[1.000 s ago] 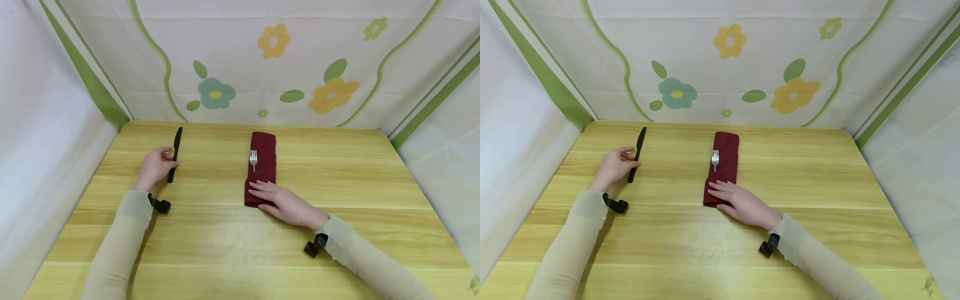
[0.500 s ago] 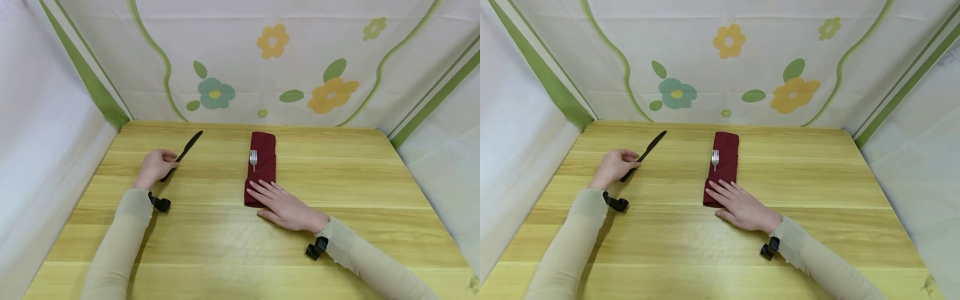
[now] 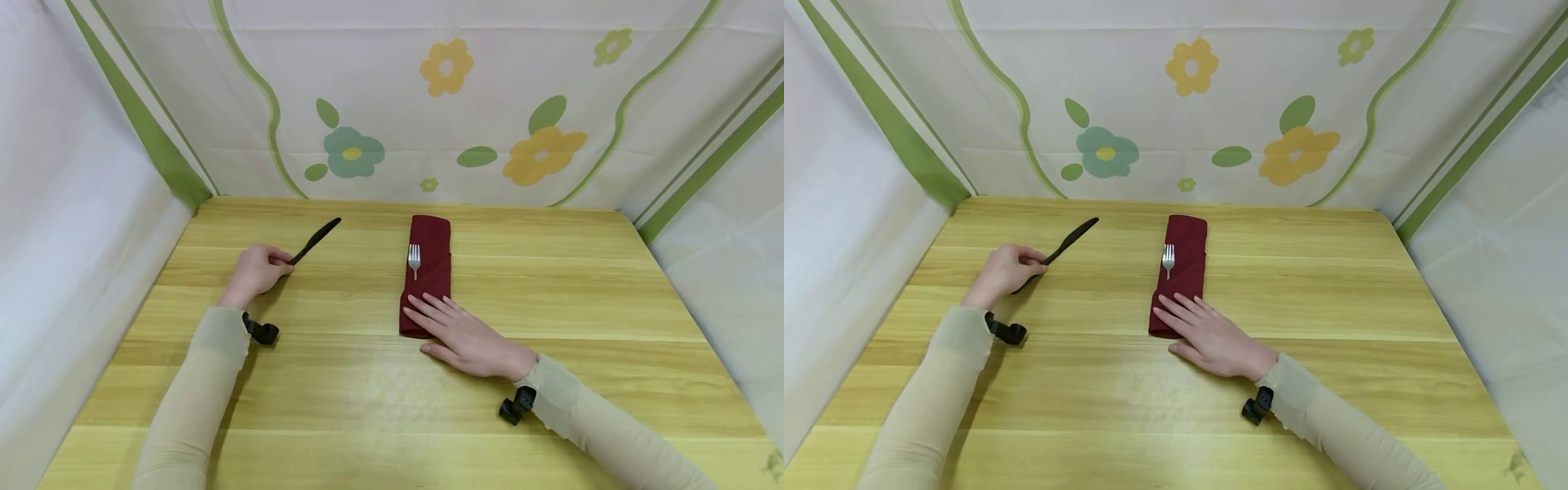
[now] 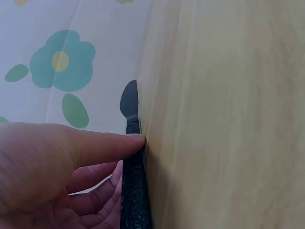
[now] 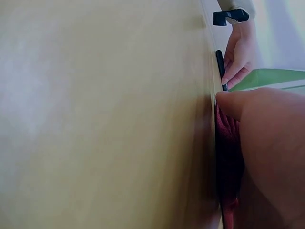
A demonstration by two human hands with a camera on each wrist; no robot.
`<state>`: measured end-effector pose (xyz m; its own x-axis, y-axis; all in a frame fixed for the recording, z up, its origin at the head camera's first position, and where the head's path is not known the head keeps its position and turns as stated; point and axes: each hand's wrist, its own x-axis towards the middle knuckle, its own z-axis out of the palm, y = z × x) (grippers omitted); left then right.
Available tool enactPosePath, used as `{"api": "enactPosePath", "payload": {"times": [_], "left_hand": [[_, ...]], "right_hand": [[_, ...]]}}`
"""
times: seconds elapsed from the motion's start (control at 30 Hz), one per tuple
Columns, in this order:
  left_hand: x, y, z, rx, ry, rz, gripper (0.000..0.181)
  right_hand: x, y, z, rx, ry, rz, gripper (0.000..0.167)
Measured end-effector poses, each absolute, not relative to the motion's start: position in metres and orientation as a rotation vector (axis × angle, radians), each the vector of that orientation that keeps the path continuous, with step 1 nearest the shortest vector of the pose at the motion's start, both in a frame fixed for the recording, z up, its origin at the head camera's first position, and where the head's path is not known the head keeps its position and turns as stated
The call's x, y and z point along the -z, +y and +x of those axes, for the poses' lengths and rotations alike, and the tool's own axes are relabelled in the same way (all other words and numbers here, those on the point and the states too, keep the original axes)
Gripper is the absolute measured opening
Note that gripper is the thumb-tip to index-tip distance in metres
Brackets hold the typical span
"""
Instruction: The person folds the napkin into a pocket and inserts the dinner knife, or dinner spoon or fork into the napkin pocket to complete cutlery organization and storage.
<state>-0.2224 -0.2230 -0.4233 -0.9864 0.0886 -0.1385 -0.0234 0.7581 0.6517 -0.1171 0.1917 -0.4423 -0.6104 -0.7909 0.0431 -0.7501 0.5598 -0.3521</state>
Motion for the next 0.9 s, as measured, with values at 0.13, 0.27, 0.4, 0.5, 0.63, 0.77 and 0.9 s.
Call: {"api": "enactPosePath", "payload": {"times": [0.13, 0.27, 0.4, 0.5, 0.63, 0.77, 0.9], "left_hand": [[0.425, -0.222, -0.221, -1.076, 2.82, 0.076, 0.024], [0.426, -0.219, -0.22, -1.145, 2.863, 0.093, 0.024], [0.425, -0.211, -0.218, -1.259, 2.884, 0.105, 0.025], [0.425, -0.203, -0.216, -1.377, 2.87, 0.099, 0.027], [0.423, -0.19, -0.214, -1.545, 2.832, 0.074, 0.028], [0.418, -0.177, -0.212, -1.675, 2.783, 0.057, 0.028], [0.413, -0.163, -0.209, -1.748, 2.726, 0.099, 0.029]], "right_hand": [[0.44, 0.191, -0.117, 0.521, 2.661, -1.3, 0.062], [0.435, 0.188, -0.118, 0.58, 2.661, -1.257, 0.063], [0.43, 0.183, -0.121, 0.621, 2.681, -1.244, 0.065], [0.432, 0.179, -0.123, 0.576, 2.679, -1.261, 0.064], [0.437, 0.177, -0.123, 0.528, 2.686, -1.299, 0.061], [0.439, 0.176, -0.123, 0.522, 2.703, -1.336, 0.059], [0.441, 0.176, -0.124, 0.507, 2.704, -1.334, 0.058]]}}
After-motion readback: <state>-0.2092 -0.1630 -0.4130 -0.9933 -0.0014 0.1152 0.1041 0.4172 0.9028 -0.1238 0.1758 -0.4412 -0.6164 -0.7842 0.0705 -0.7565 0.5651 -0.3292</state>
